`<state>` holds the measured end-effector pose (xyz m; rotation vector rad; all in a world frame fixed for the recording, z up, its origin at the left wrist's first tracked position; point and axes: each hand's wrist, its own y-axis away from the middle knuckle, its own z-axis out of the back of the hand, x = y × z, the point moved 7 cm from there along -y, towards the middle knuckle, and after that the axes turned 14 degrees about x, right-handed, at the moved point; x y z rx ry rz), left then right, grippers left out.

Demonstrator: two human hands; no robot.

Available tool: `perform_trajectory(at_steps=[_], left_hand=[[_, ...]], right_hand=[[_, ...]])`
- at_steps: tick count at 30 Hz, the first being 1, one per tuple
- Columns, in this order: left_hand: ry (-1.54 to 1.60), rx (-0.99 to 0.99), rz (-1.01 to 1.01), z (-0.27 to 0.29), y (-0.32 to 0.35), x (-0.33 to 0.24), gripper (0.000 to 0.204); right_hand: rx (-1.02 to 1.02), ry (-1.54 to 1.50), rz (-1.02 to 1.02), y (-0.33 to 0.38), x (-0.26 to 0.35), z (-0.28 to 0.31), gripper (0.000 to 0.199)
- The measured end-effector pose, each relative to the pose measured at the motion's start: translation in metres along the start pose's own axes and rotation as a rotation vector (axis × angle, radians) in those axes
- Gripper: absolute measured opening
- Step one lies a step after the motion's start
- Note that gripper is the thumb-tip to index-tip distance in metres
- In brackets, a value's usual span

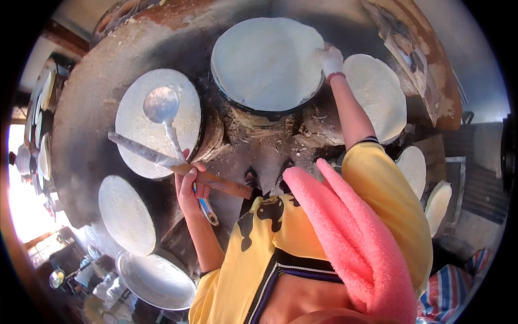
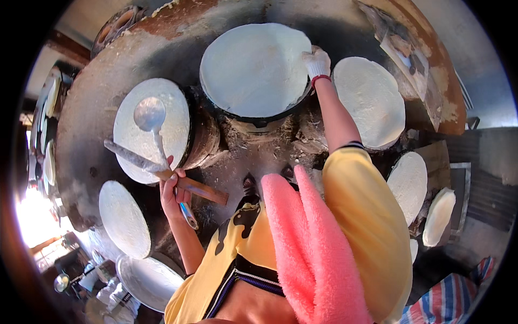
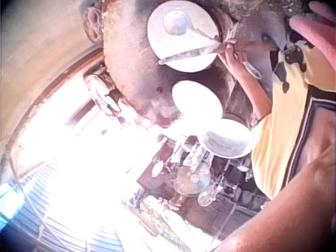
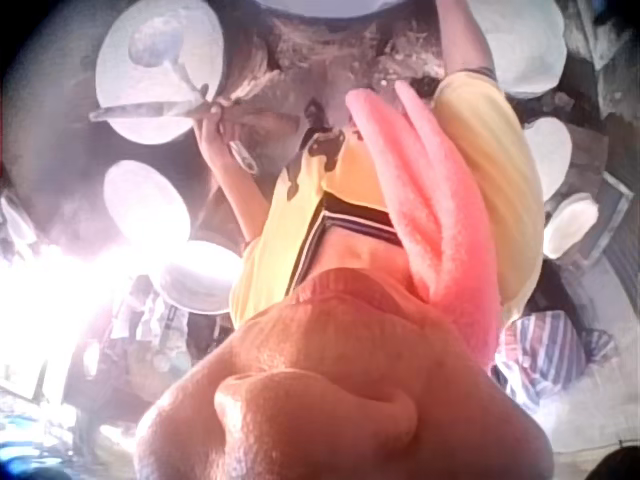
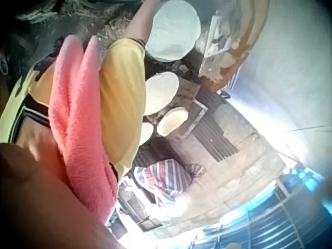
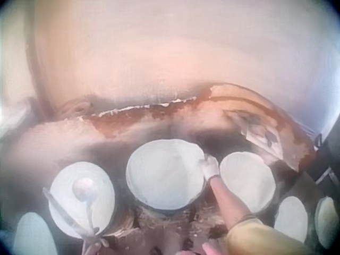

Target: The person pours white batter onto several circular griddles, spreads it into thin layers using a wooden tool, and flips the cooked crepes by hand and with a spreader.

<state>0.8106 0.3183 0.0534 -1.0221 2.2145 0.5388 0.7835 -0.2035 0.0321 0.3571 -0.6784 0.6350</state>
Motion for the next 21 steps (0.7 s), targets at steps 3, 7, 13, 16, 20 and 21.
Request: perform_trajectory(at_steps=[3, 7, 13, 16, 20, 21], left_hand=[[-0.019, 0.017, -0.009, -0.003, 0.0, -0.002, 0.051], [0.005, 0.052, -0.011, 0.007, 0.0, -0.002, 0.051], [-0.117, 0.05, 0.138, 0.003, -0.012, 0.013, 0.049], [-0.162, 0.097, 0.105, -0.003, -0.011, 0.022, 0.051], [-0.201, 0.262, 0.195, -0.057, -0.028, 0.055, 0.053], [-0.222, 0.281, 0.22, -0.067, -0.033, 0.065, 0.052]], right_hand=[[-0.11, -0.218, 0.213, 0.019, 0.027, 0.011, 0.039], [-0.247, 0.027, 0.295, 0.07, 0.095, 0.025, 0.039], [-0.531, 0.19, 0.136, 0.105, 0.071, 0.096, 0.03], [-0.488, -0.669, 0.305, 0.092, -0.025, 0.141, 0.024], [-0.625, 0.015, -0.156, 0.135, -0.142, 0.22, 0.038], [-0.637, 0.005, -0.177, 0.144, -0.172, 0.226, 0.038]])
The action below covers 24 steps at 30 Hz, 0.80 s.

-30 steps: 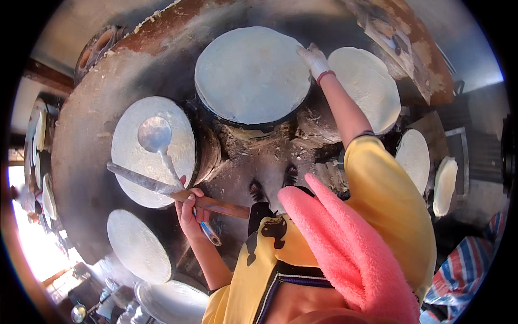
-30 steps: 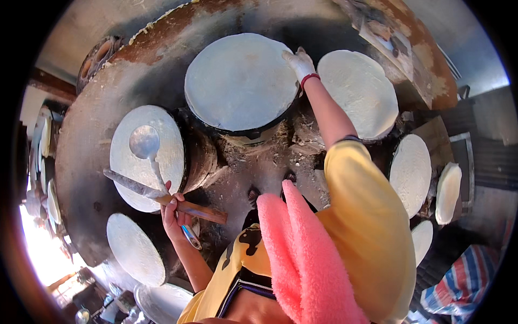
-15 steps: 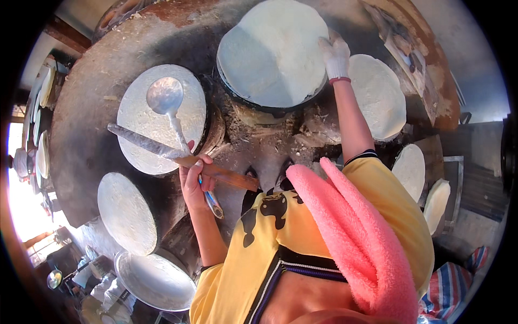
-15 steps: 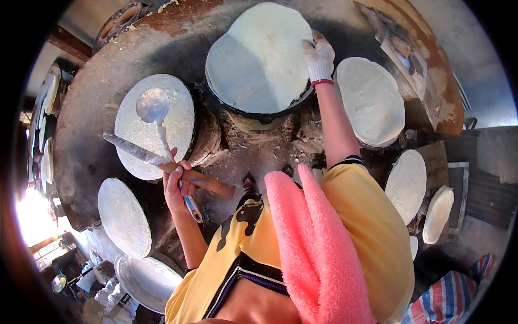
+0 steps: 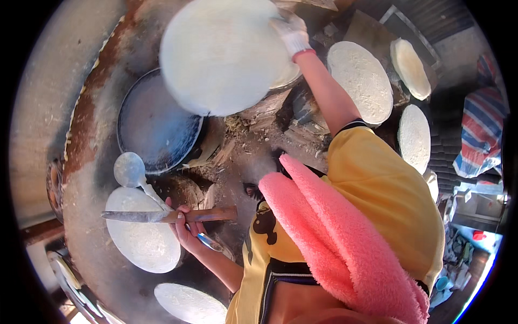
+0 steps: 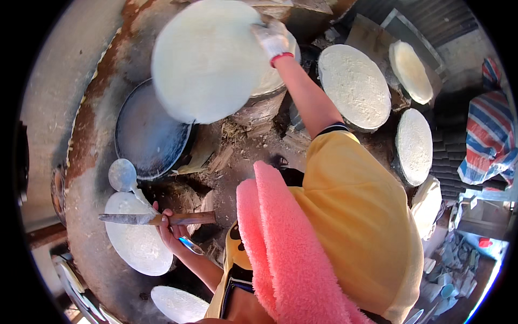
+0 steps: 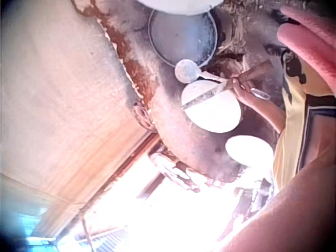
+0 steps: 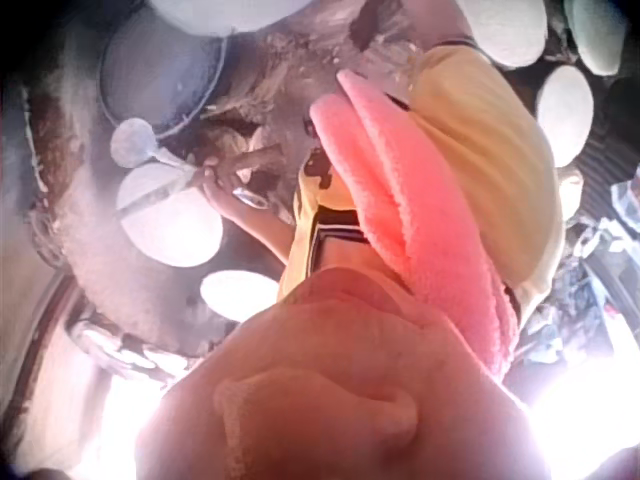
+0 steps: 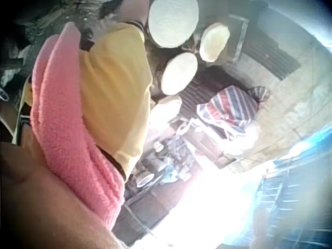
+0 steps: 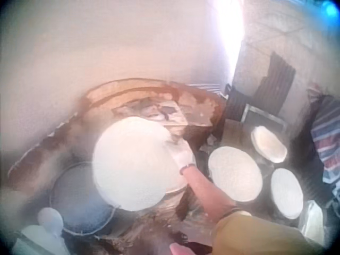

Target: The person pours white batter onto several circular griddles, spreads it into thin layers using a wooden tool, and flips the cooked crepes by hand and with a spreader.

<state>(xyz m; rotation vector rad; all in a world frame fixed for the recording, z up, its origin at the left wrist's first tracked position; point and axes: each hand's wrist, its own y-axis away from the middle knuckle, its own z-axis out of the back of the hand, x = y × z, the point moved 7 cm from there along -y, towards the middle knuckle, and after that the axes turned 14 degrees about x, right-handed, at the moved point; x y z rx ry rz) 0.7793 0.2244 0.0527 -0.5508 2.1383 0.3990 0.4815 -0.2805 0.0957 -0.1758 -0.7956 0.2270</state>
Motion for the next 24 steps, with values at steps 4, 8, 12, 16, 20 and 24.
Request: perform_trajectory(at_steps=[4, 8, 12, 16, 20, 24], left_hand=[[-0.073, 0.002, 0.093, -0.047, -0.016, 0.029, 0.052], [0.018, 0.146, 0.132, -0.097, -0.031, 0.054, 0.05], [0.035, 0.27, 0.201, -0.143, -0.06, 0.07, 0.05], [0.011, 0.298, 0.217, -0.161, -0.077, 0.077, 0.057], [-0.036, 0.354, 0.216, -0.139, -0.098, 0.078, 0.055], [0.009, 0.401, 0.265, -0.144, -0.111, 0.089, 0.055]], right_hand=[[0.019, -0.139, -0.172, 0.018, -0.103, 0.039, 0.04], [-0.13, 0.371, -0.312, 0.03, -0.137, 0.045, 0.067], [0.263, 0.023, -0.239, 0.032, -0.242, -0.023, 0.073], [0.116, 0.131, -0.112, 0.05, -0.206, -0.031, 0.046], [-0.005, -0.03, -0.182, 0.057, -0.103, 0.005, 0.029], [-0.03, -0.05, -0.229, 0.037, -0.063, 0.025, 0.026]])
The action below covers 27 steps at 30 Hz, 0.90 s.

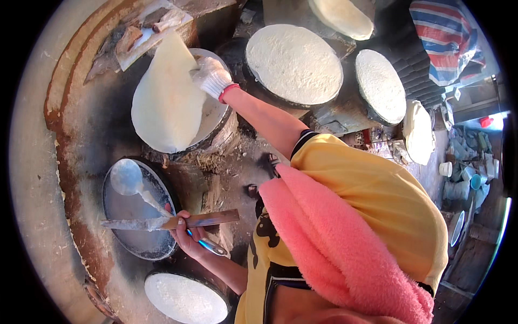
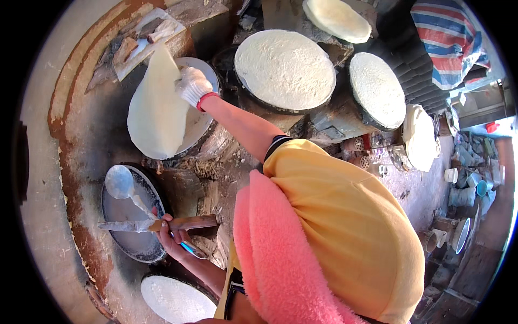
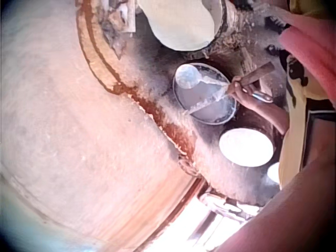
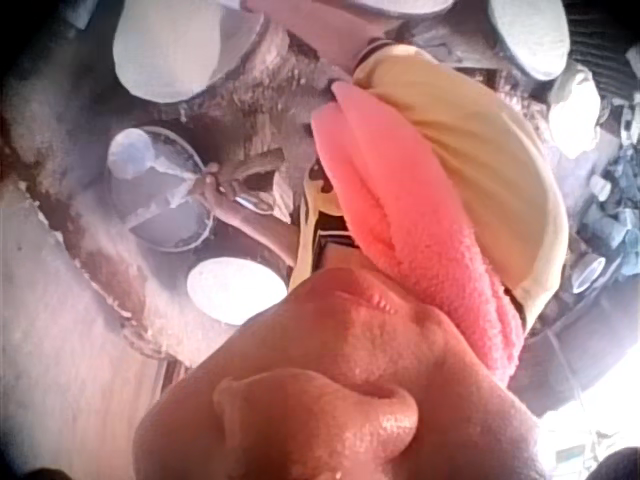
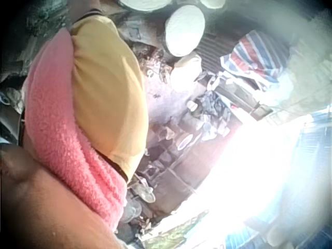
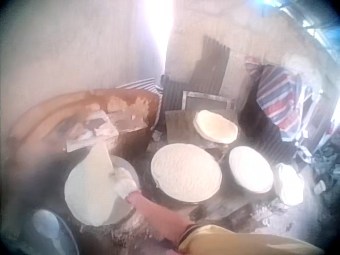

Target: The person pours white batter onto several circular griddles, spreads it into thin layers using a wooden tool, and flips the cooked crepes by hand and with a spreader.

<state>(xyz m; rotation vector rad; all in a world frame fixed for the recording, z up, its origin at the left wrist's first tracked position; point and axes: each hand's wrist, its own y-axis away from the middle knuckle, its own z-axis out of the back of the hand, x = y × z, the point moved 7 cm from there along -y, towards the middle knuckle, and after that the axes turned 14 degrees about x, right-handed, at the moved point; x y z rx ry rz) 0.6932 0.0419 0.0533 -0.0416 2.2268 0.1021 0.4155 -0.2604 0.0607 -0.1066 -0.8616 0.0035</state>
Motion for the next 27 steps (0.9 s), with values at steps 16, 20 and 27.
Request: perform_trajectory(at_steps=[16, 20, 27], left_hand=[[-0.009, 0.076, 0.012, -0.094, -0.068, 0.063, 0.052], [0.118, 0.099, 0.024, -0.138, -0.1, 0.103, 0.052], [-0.015, 0.076, 0.113, -0.188, -0.094, 0.12, 0.054]], right_hand=[[0.16, 0.56, -0.284, -0.035, -0.095, 0.468, 0.053], [-0.342, 0.947, -0.195, -0.024, -0.062, 0.545, 0.022], [-0.261, 0.889, -0.135, -0.107, -0.335, 0.501, 0.039]])
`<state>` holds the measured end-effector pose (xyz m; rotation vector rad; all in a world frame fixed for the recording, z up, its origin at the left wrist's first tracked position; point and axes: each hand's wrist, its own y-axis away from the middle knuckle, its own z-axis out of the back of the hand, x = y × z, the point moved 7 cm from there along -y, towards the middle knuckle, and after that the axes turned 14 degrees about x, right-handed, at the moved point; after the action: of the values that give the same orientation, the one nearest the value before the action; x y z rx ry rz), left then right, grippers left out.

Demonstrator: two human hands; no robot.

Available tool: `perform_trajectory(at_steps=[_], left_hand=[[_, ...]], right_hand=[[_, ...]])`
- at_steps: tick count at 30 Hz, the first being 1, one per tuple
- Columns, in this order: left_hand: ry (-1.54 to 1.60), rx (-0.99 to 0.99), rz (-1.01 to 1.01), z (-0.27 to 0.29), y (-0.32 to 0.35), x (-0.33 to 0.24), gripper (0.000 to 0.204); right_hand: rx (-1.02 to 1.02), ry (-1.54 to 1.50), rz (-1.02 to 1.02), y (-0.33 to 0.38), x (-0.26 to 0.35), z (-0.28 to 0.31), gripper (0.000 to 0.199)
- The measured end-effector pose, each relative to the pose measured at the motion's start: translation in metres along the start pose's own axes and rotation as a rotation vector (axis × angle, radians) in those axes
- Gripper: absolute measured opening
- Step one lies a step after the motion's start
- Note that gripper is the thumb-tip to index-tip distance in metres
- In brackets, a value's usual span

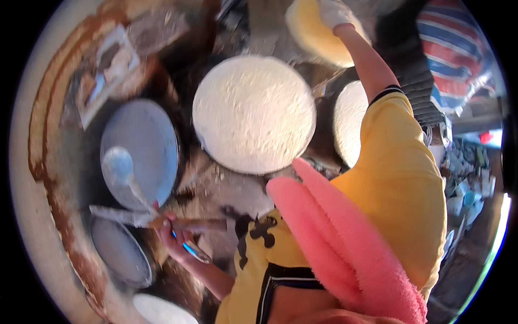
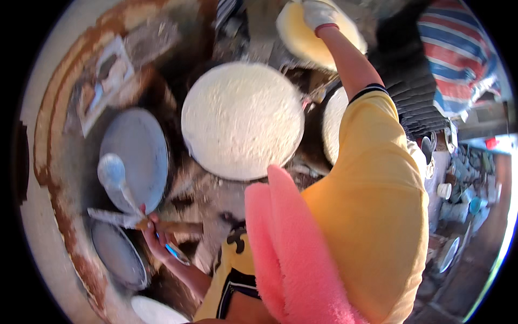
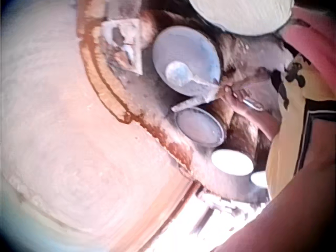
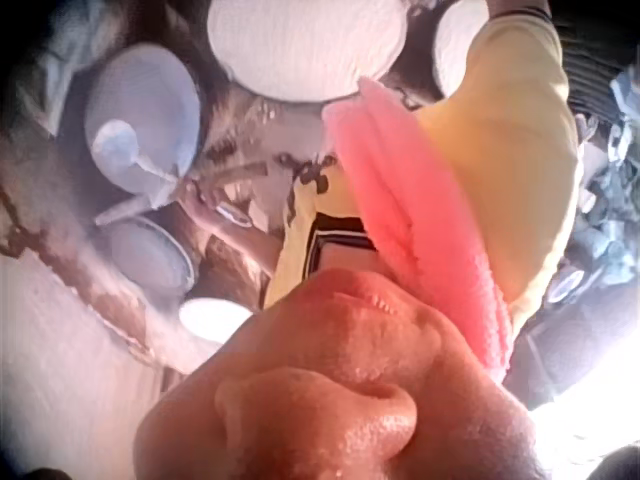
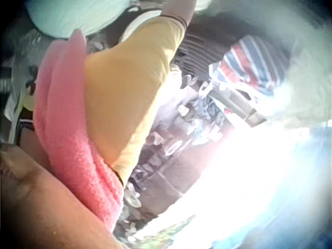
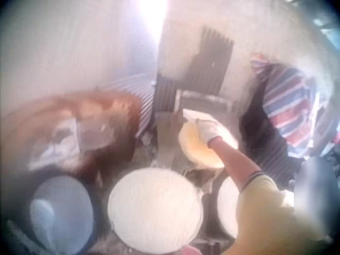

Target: The person pours white batter onto several circular griddles, spreads it into thin layers using a wooden tool, and flips the cooked crepes by hand and with a spreader.

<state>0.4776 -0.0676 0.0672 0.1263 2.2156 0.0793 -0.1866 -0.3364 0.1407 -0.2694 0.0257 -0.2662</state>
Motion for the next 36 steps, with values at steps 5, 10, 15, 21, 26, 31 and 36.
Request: perform_trajectory(at_steps=[5, 10, 15, 21, 26, 31, 36], left_hand=[[-0.009, -0.013, 0.054, 0.002, 0.003, -0.001, 0.054], [0.072, 0.069, 0.037, 0.022, 0.006, -0.009, 0.052], [0.036, 0.013, 0.087, 0.069, 0.045, -0.035, 0.054], [0.172, 0.05, 0.191, 0.118, 0.068, -0.046, 0.053], [0.194, 0.001, 0.106, 0.135, 0.095, -0.076, 0.053], [0.157, -0.037, 0.065, 0.159, 0.099, -0.103, 0.051], [0.08, -0.055, 0.016, 0.183, 0.102, -0.122, 0.056]], right_hand=[[0.433, 0.054, -0.04, 0.079, 0.055, -0.124, 0.062], [0.608, 0.073, 0.031, 0.222, 0.241, -0.096, 0.073], [0.378, -0.145, 0.271, 0.341, 0.385, -0.034, 0.075], [0.424, 0.009, 0.154, 0.329, 0.421, -0.062, 0.083], [0.314, 0.193, 0.253, 0.34, 0.423, -0.091, 0.056], [0.475, 0.418, 0.611, 0.405, 0.361, -0.069, 0.057], [0.536, 0.27, 0.338, 0.406, 0.29, -0.017, 0.066]])
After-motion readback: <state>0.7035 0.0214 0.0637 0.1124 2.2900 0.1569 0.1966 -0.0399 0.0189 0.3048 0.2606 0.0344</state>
